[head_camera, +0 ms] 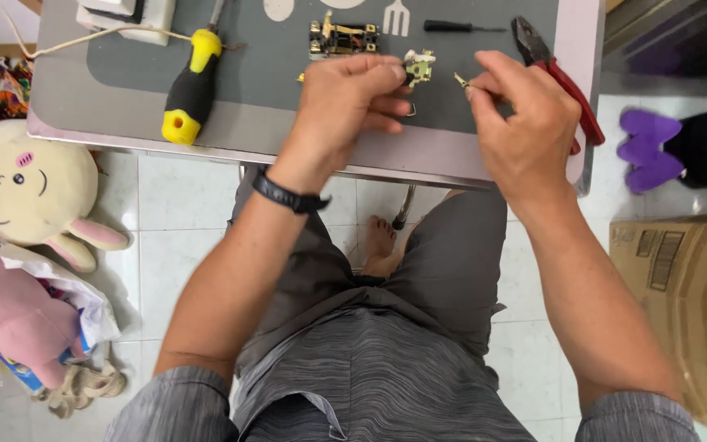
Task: The person assembles small electrical components by hand, fitting a metal clip into a black plastic housing and then attaching a white plastic piece. The person repeatedly adjusts and reorients the parts to align them correctly.
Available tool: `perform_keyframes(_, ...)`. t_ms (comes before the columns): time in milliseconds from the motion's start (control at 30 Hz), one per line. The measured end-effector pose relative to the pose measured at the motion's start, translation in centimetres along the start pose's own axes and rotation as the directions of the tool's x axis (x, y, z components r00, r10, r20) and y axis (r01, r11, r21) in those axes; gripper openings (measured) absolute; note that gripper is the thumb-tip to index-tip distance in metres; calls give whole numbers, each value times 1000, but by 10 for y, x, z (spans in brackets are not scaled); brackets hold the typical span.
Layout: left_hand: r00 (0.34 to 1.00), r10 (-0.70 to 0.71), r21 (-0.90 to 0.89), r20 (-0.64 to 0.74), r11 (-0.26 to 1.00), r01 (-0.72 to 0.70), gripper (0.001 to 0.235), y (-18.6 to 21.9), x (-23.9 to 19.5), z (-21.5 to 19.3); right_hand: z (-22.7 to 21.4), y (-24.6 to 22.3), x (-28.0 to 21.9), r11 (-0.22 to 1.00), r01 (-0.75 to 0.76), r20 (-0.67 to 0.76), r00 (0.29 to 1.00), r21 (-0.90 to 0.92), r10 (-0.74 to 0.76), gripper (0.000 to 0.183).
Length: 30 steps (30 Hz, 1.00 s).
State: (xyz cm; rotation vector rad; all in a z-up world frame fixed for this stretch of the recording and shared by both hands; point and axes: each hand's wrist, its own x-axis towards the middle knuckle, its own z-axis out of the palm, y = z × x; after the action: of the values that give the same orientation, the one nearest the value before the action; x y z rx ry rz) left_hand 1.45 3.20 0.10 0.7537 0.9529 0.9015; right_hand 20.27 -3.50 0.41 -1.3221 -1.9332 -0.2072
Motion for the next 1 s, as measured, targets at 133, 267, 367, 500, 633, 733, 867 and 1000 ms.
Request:
perform_keyframes(133, 994, -112, 355, 10, 929, 101, 25, 28, 5, 24, 2, 17, -13, 999, -49, -3, 999, 11, 49, 22)
perform_keyframes(267, 977, -213, 599, -31, 778, 188, 11, 29, 28, 31, 4, 25, -20, 991, -127, -28, 991, 42, 128, 25)
perform_keyframes(367, 960, -270, 689, -68, 684, 241, 11, 37, 30, 33, 5, 26, -21, 983, -163, -36, 985, 81, 166, 25)
perform_keyframes(500, 944, -308, 743, -117, 604, 289, 9, 43, 28, 36, 7, 23, -16, 982, -120, -27, 992, 146, 125, 28)
perform_keyframes(633, 943, -299, 733, -149, 607, 308, 17, 42, 21, 39, 11, 23, -17, 972, -164, -4, 986, 171, 167, 28)
perform_keyframes(733, 964, -231, 706, -131, 661, 254, 12, 34, 21, 36, 12, 25, -18, 970, -176, -4, 984, 169, 179, 27)
perform_keyframes(867, 974, -159, 737, -164, 637, 228, 21, 31, 16, 40, 12, 24, -17, 968, -179, -1, 983, 176, 182, 28)
perform_keyframes(1000, 976, -129, 751, -177, 623, 219, 16, 31, 13, 42, 13, 22, -16, 967, -161, -5, 986, 195, 166, 29)
